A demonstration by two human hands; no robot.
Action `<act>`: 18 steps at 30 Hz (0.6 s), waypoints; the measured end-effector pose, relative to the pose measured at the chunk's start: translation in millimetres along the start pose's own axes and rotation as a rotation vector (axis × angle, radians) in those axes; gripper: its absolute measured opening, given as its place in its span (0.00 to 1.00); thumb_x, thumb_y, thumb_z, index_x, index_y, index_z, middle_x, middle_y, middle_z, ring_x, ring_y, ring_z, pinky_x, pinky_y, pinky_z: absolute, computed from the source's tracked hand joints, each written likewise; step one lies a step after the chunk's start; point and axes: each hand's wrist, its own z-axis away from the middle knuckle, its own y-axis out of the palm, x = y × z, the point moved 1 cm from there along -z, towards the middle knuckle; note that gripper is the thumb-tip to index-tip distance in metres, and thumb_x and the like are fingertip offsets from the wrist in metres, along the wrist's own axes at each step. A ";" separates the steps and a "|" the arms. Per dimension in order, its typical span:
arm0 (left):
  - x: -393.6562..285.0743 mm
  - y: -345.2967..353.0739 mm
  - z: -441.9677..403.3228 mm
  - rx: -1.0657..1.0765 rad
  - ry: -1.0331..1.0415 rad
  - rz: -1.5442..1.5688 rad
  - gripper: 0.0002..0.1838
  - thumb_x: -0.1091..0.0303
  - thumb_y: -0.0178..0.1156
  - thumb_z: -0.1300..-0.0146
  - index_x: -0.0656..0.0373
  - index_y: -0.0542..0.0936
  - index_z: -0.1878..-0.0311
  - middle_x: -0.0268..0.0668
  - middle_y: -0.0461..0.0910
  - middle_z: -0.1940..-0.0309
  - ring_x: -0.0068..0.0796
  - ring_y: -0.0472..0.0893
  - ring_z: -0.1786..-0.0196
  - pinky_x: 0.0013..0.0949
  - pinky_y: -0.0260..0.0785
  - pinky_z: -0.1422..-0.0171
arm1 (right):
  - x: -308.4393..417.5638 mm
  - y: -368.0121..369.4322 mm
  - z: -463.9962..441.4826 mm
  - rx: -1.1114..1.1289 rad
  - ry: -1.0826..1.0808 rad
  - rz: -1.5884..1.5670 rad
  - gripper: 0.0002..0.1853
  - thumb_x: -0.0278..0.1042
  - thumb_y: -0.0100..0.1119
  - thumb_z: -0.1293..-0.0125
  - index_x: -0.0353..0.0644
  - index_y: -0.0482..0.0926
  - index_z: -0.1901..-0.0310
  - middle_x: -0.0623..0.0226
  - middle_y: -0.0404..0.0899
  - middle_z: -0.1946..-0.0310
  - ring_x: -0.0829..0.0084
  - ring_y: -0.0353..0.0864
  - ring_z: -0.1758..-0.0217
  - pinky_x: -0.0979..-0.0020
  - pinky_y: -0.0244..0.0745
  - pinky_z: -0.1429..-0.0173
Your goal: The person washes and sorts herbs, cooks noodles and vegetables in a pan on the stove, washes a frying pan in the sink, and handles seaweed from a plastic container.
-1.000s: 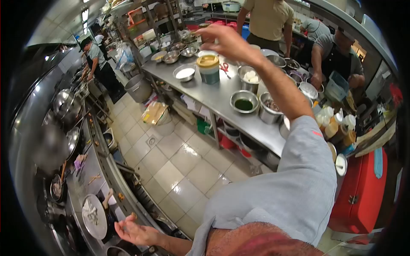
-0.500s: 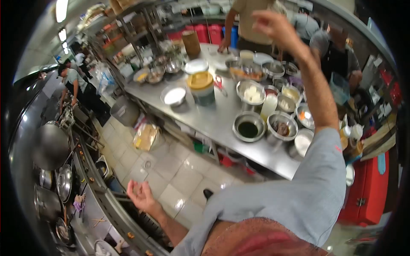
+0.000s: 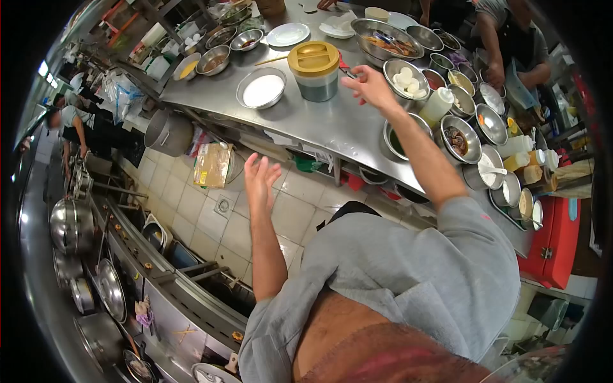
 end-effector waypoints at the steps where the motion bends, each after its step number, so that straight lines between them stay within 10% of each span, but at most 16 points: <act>1: 5.5 5.2 -21.3 0.006 -0.005 -0.003 0.28 0.64 0.59 0.41 0.61 0.58 0.41 0.42 0.64 0.54 0.34 0.75 0.60 0.35 0.73 0.58 | -9.9 11.9 -19.0 -0.076 0.049 -0.083 0.36 0.50 0.67 0.53 0.38 0.66 0.46 0.62 0.75 0.67 0.75 0.76 0.71 0.72 0.74 0.75; 8: 27.7 35.9 -162.3 -0.029 -0.159 0.352 0.33 0.58 0.52 0.37 0.73 0.49 0.43 0.48 0.56 0.54 0.54 0.72 0.53 0.49 0.74 0.52 | -32.8 69.3 -130.8 -0.389 0.168 0.015 0.38 0.44 0.67 0.56 0.41 0.61 0.43 0.57 0.74 0.59 0.68 0.78 0.65 0.72 0.75 0.76; 18: 49.2 44.5 -268.7 -0.073 -0.096 0.326 0.16 0.68 0.41 0.33 0.77 0.60 0.56 0.47 0.61 0.61 0.58 0.74 0.55 0.52 0.73 0.48 | -19.1 4.8 -127.2 -0.036 0.203 0.012 0.31 0.27 0.59 0.56 0.47 0.69 0.44 0.67 0.74 0.77 0.76 0.70 0.83 0.74 0.63 0.84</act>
